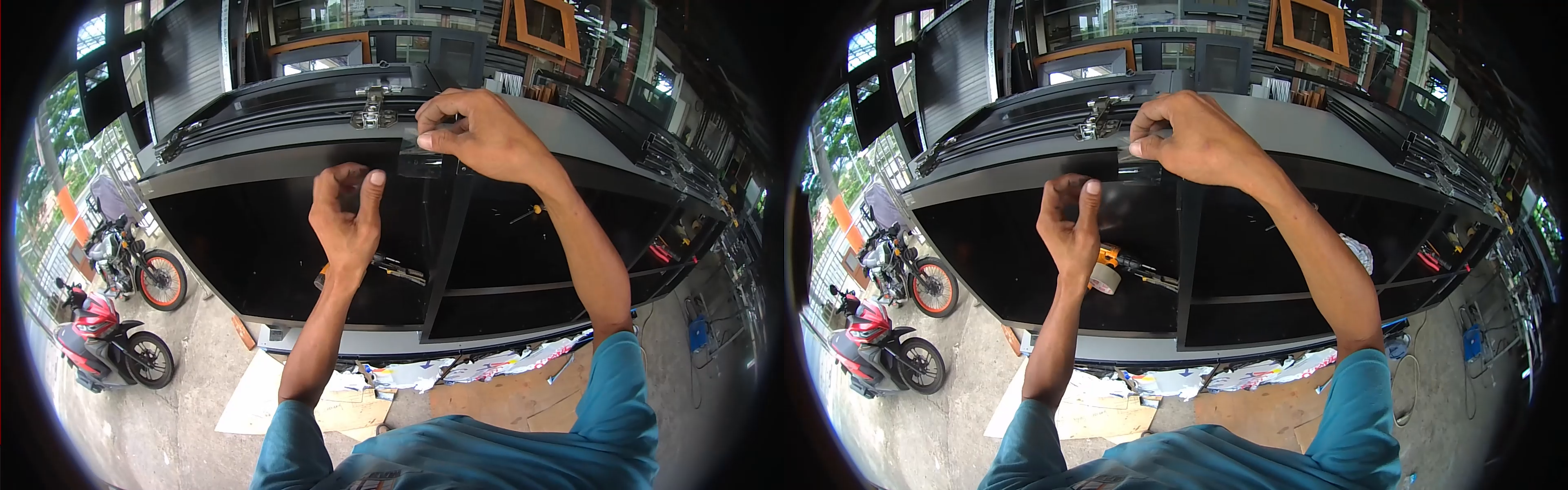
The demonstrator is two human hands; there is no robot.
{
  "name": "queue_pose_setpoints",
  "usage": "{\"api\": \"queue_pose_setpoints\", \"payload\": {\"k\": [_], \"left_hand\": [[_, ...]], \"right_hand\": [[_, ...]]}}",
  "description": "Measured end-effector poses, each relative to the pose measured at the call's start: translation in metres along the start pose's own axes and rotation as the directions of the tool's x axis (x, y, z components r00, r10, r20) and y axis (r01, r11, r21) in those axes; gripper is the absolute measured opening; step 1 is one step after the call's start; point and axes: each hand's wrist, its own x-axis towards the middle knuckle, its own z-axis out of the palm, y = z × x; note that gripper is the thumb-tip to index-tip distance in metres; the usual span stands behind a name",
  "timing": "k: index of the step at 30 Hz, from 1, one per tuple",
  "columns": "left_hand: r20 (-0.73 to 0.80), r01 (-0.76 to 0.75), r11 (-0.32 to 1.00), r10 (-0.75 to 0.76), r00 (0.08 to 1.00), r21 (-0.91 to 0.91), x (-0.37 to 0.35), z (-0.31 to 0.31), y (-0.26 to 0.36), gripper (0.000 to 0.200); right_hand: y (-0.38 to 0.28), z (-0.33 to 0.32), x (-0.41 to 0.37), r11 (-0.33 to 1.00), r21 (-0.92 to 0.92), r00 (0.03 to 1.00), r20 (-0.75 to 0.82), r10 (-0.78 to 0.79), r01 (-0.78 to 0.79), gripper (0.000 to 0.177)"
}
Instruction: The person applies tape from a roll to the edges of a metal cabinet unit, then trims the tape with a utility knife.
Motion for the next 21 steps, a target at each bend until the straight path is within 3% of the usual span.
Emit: {"api": "queue_pose_setpoints", "payload": {"k": [2, 3, 5, 9, 13, 16, 19, 21], "left_hand": [[0.004, -0.383, 0.889, 0.395, 0.919, 0.249, 0.013, -0.005, -0.001, 0.029], [0.005, -0.382, 0.89, 0.393, 0.92, 0.248, 0.019, -0.006, -0.001, 0.029], [0.263, -0.621, 0.699, 0.563, 0.784, 0.355, 0.029, -0.007, -0.003, 0.034], [0.38, -0.656, 0.656, 0.536, 0.754, 0.375, 0.036, -0.007, -0.009, 0.036], [0.39, -0.676, 0.657, 0.557, 0.734, 0.335, 0.042, -0.004, -0.019, 0.031], [0.363, -0.618, 0.75, 0.521, 0.772, 0.237, 0.042, -0.004, -0.022, 0.034], [0.369, -0.714, 0.673, 0.625, 0.688, 0.194, 0.042, -0.007, -0.016, 0.061], [0.343, -0.65, 0.74, 0.574, 0.744, 0.172, 0.04, -0.006, -0.018, 0.063]], "right_hand": [[-0.001, 0.004, -0.007, 0.996, -0.057, 0.996, -0.053, -0.071, 0.068, 0.019], [-0.003, 0.006, -0.008, 0.999, -0.016, 0.998, -0.039, -0.039, 0.039, 0.017], [-0.002, 0.011, -0.011, 0.996, -0.055, 0.994, -0.08, -0.074, 0.07, 0.016], [-0.004, 0.008, -0.017, 0.991, -0.115, 0.988, -0.134, -0.079, 0.064, 0.015], [0.002, 0.0, -0.016, 0.992, -0.095, 0.981, -0.17, -0.095, 0.08, 0.016], [0.007, 0.002, -0.011, 0.998, -0.003, 0.986, -0.155, -0.067, 0.067, 0.017], [0.006, 0.006, -0.008, 0.998, -0.03, 0.988, -0.142, -0.061, 0.057, 0.016], [0.004, 0.01, -0.006, 0.999, -0.023, 0.99, -0.132, -0.049, 0.046, 0.015]]}}
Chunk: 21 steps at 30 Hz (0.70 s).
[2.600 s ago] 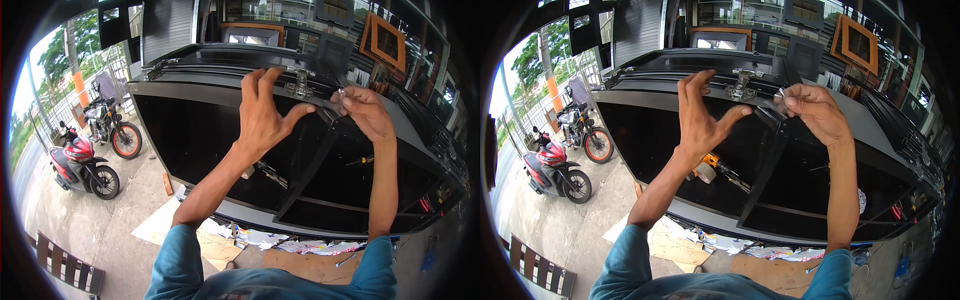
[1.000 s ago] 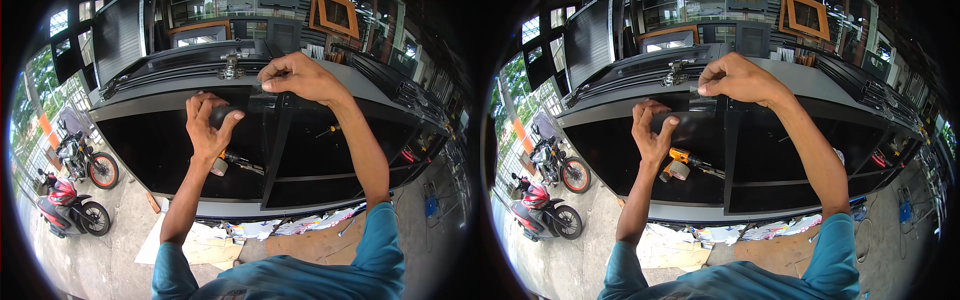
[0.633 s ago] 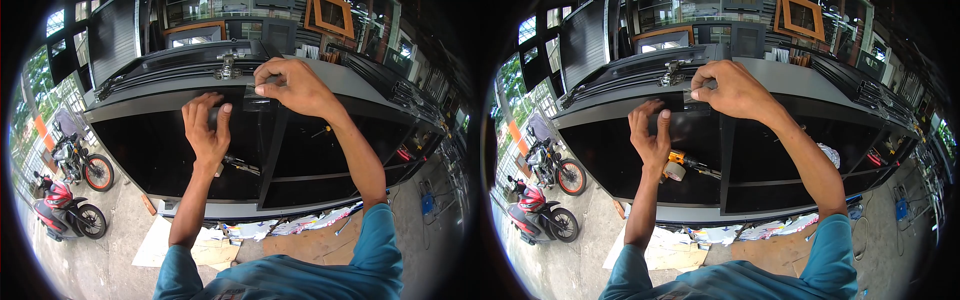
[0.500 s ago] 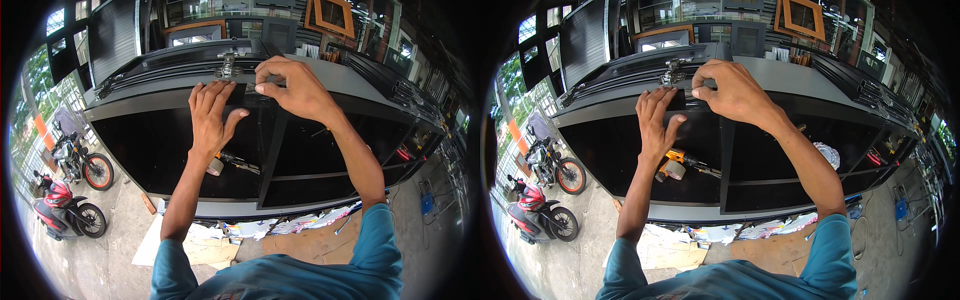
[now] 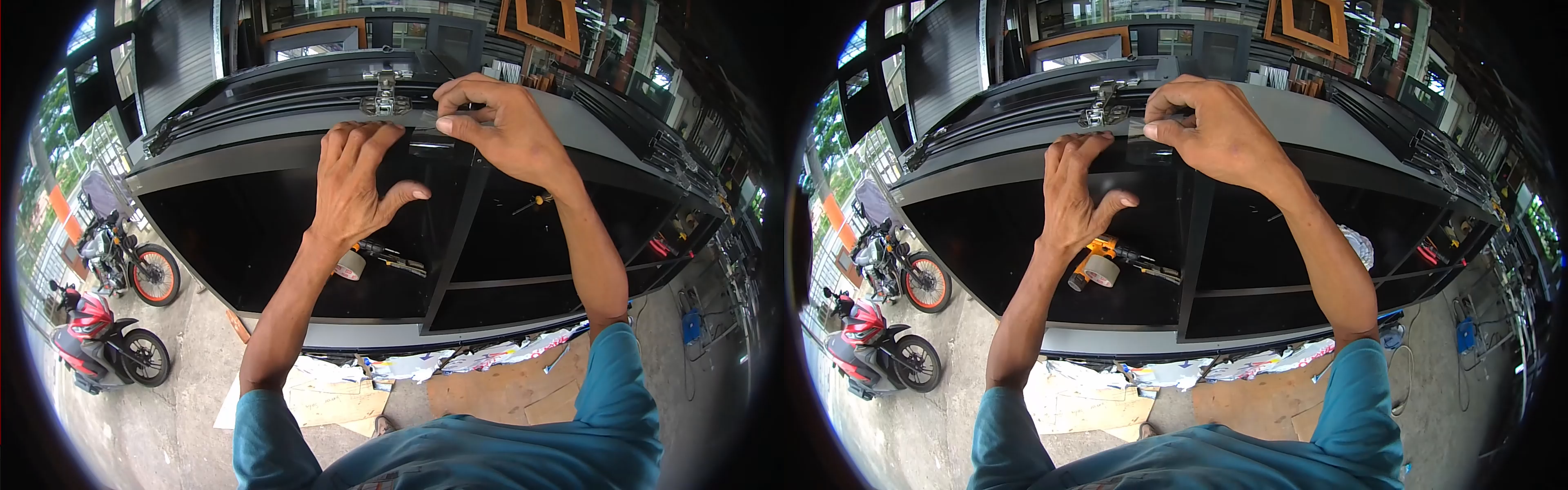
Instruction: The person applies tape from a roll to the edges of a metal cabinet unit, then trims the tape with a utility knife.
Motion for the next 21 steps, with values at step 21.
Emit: {"api": "queue_pose_setpoints", "payload": {"k": [21], "left_hand": [[-0.081, 0.095, 0.993, -0.09, 0.993, 0.067, -0.003, 0.018, 0.001, 0.065]], "right_hand": [[-0.001, 0.015, -0.003, 0.993, -0.058, 0.995, -0.019, -0.102, 0.101, 0.012]]}}
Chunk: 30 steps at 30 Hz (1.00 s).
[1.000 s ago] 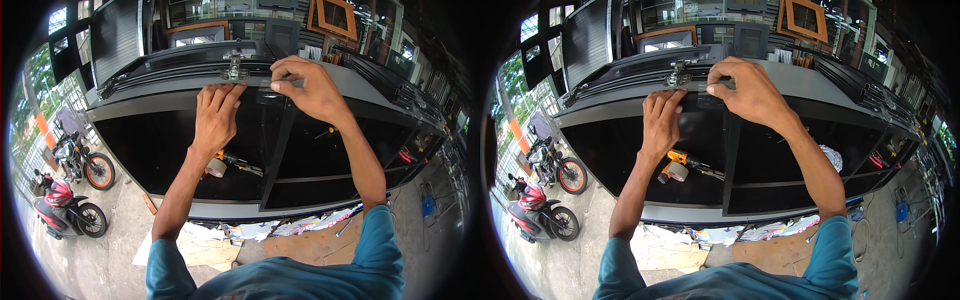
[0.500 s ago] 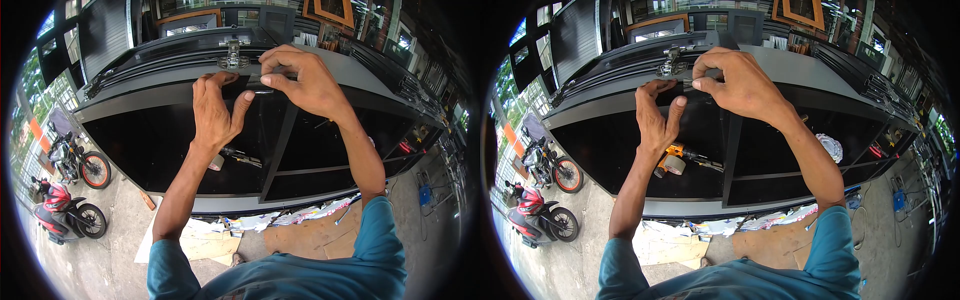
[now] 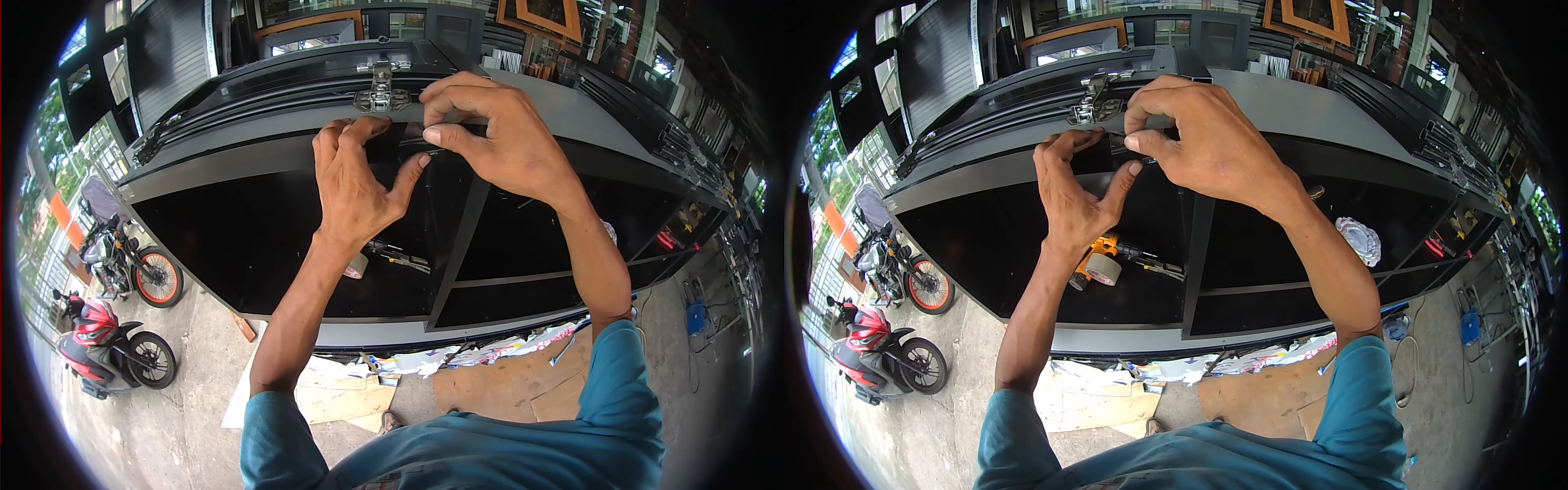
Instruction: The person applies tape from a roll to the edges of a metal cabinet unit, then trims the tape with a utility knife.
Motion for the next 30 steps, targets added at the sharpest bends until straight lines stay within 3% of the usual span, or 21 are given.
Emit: {"api": "queue_pose_setpoints", "payload": {"k": [30], "left_hand": [[-0.032, 0.043, 0.998, -0.041, 0.999, 0.046, -0.0001, 0.0041, 0.0019, 0.069]], "right_hand": [[0.0023, 0.0005, 0.0024, 0.999, 0.03, 0.999, -0.013, -0.032, 0.032, 0.011]]}}
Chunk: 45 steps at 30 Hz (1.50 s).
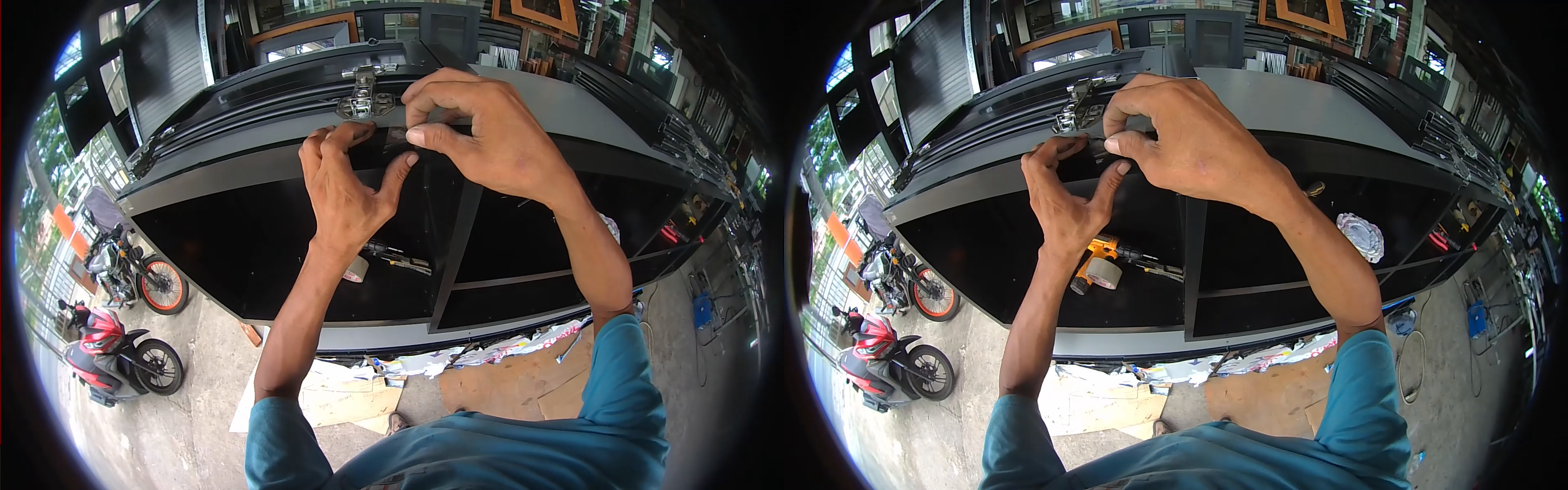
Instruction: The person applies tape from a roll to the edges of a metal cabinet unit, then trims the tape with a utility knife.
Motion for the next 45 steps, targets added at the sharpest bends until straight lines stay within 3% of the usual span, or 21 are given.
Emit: {"api": "queue_pose_setpoints", "payload": {"k": [12, 18, 24, 26, 32, 35, 39, 41, 45], "left_hand": [[-0.002, 0.022, 0.999, -0.022, 1.0, 0.047, 0.001, 0.001, 0.004, 0.069], [-0.022, -0.083, 0.995, 0.084, 0.996, 0.051, 0.001, 0.003, 0.0, 0.07], [-0.002, -0.039, 0.999, 0.039, 0.999, 0.025, 0.007, -0.003, 0.003, 0.057], [-0.036, -0.066, 0.996, 0.064, 0.997, -0.062, 0.008, -0.004, 0.001, 0.049], [-0.129, -0.043, 0.995, 0.031, 0.991, -0.094, 0.008, 0.006, -0.006, 0.042], [-0.152, -0.013, 0.999, 0.007, 0.988, -0.037, 0.015, 0.008, -0.004, 0.033], [-0.191, 0.008, 1.0, -0.01, 0.982, -0.013, 0.017, 0.01, -0.004, 0.027], [-0.18, 0.039, 0.999, -0.034, 0.983, 0.021, 0.018, 0.008, 0.0, 0.028], [-0.187, 0.067, 0.995, -0.051, 0.981, 0.08, 0.018, 0.008, 0.003, 0.031]], "right_hand": [[0.009, 0.004, 0.007, 0.998, -0.028, 0.997, -0.05, -0.052, 0.051, 0.011], [0.017, 0.01, 0.012, 0.996, -0.08, 0.991, -0.124, -0.056, 0.046, 0.016], [0.021, 0.012, 0.012, 1.0, -0.007, 0.989, -0.148, -0.016, 0.015, 0.02], [0.024, 0.015, 0.011, 0.999, 0.023, 0.99, -0.138, 0.037, -0.034, 0.023], [0.03, 0.017, 0.011, 0.998, 0.039, 0.984, -0.171, -0.037, 0.045, 0.023], [0.027, 0.017, 0.012, 0.997, 0.071, 0.989, -0.145, 0.026, -0.016, 0.021], [0.029, 0.018, 0.012, 0.999, 0.034, 0.987, -0.161, -0.017, 0.022, 0.02], [0.025, 0.017, 0.012, 0.998, 0.041, 0.989, -0.138, 0.05, -0.045, 0.02], [0.029, 0.018, 0.012, 1.0, 0.019, 0.987, -0.158, 0.003, 0.0, 0.019]]}}
